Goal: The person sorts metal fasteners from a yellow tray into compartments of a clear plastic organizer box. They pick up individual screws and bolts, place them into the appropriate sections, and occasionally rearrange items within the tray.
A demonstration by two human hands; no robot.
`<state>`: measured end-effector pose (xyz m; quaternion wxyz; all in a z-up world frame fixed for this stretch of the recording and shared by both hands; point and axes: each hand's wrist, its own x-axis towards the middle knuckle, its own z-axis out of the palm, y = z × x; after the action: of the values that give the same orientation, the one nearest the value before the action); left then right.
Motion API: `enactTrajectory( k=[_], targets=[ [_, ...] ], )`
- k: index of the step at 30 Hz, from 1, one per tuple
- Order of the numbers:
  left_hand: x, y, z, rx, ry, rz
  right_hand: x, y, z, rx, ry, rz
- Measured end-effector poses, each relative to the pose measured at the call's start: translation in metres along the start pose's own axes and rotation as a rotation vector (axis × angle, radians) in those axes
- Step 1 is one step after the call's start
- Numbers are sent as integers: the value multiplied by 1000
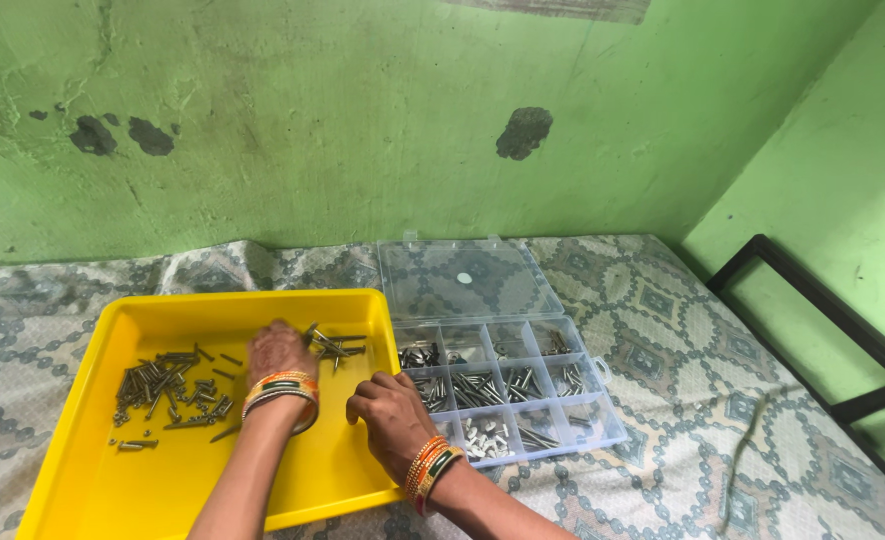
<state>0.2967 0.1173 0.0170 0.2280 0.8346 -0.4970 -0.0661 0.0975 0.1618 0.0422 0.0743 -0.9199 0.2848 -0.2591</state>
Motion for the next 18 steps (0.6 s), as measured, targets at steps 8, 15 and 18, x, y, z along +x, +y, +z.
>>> enactTrajectory(
  k=[8, 15, 18],
  targets=[
    [8, 159, 84, -281, 84, 349, -2, 24, 36, 314, 41, 24],
    [-30, 280, 131, -627, -371, 142, -9, 0, 0, 31, 63, -35],
    [-37, 306, 151, -664, -299, 201, -7, -2, -7, 61, 54, -30]
  ],
)
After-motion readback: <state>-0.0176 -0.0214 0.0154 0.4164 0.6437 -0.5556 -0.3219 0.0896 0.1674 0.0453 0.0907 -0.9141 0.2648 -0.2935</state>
